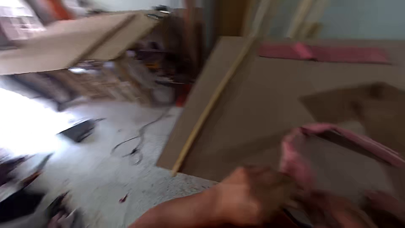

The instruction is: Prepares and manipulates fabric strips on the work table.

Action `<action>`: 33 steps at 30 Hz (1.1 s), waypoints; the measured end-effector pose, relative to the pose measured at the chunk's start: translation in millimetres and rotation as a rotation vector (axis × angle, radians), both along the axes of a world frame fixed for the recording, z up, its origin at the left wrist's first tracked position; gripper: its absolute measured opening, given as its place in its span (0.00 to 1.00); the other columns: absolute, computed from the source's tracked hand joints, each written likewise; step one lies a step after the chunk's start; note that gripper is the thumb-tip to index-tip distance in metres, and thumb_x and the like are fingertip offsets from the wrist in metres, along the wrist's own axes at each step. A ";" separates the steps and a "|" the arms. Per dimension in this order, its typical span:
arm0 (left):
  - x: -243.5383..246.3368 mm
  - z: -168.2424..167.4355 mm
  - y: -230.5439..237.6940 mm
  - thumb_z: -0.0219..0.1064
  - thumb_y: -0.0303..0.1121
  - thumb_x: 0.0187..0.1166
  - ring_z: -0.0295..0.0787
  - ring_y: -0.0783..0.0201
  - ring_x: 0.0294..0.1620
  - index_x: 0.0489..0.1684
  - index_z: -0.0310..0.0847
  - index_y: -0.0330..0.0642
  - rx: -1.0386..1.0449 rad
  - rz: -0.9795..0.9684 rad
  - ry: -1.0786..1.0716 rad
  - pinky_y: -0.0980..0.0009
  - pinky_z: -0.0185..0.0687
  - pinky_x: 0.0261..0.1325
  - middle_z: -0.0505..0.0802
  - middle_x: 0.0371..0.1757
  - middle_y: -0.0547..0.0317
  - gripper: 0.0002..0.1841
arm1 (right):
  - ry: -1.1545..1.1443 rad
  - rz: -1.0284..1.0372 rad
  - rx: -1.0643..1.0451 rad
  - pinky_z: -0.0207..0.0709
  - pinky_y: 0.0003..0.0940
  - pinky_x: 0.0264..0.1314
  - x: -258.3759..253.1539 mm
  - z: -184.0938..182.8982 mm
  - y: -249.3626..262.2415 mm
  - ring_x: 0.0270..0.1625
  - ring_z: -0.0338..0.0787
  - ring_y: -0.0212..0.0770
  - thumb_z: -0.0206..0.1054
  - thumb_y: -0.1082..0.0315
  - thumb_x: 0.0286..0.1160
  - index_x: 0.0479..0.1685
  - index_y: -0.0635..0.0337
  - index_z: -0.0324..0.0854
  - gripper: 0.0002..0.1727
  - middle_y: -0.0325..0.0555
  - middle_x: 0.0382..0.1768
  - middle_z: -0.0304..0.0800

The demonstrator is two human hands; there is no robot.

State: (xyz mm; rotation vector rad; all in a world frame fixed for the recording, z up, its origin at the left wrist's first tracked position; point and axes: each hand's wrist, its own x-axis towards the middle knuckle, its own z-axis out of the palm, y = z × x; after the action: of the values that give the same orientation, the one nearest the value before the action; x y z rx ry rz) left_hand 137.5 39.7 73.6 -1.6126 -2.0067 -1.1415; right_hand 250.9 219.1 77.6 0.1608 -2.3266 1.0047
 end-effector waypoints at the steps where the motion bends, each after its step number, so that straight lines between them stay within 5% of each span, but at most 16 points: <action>1: -0.1 -2.8 -1.0 0.64 0.30 0.85 0.96 0.60 0.51 0.49 0.89 0.37 0.012 -0.014 -0.027 0.66 0.92 0.53 0.97 0.49 0.51 0.09 | 0.073 -0.003 0.019 0.87 0.25 0.60 3.8 -15.7 11.8 0.53 0.92 0.32 0.70 0.69 0.79 0.45 0.55 0.89 0.04 0.40 0.46 0.94; 8: -7.7 -11.4 0.2 0.64 0.28 0.83 0.94 0.69 0.44 0.46 0.86 0.40 -0.024 0.009 -0.105 0.77 0.90 0.44 0.96 0.43 0.55 0.06 | 0.044 -0.019 -0.061 0.89 0.26 0.57 15.0 -33.6 21.2 0.55 0.92 0.31 0.67 0.65 0.83 0.51 0.51 0.87 0.06 0.37 0.50 0.93; 18: -4.0 -11.8 -16.6 0.66 0.30 0.81 0.92 0.59 0.46 0.48 0.84 0.41 -0.031 -0.162 0.130 0.66 0.90 0.50 0.93 0.44 0.52 0.05 | 0.187 0.120 0.128 0.84 0.33 0.67 27.6 -39.5 29.8 0.61 0.89 0.38 0.61 0.66 0.87 0.53 0.53 0.82 0.07 0.41 0.54 0.89; 33: -18.2 -9.5 -23.6 0.65 0.25 0.81 0.87 0.57 0.40 0.46 0.83 0.38 -0.034 -0.390 0.292 0.65 0.83 0.46 0.91 0.40 0.51 0.04 | 0.308 0.209 0.337 0.83 0.41 0.64 29.5 -40.9 31.0 0.57 0.88 0.46 0.63 0.73 0.83 0.55 0.57 0.80 0.08 0.48 0.53 0.87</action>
State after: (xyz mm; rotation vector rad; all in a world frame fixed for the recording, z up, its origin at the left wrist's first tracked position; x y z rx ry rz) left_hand 119.3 16.0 64.2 -2.1134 -1.5791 -0.9248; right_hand 280.4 250.0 36.6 0.6569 -2.2026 0.6200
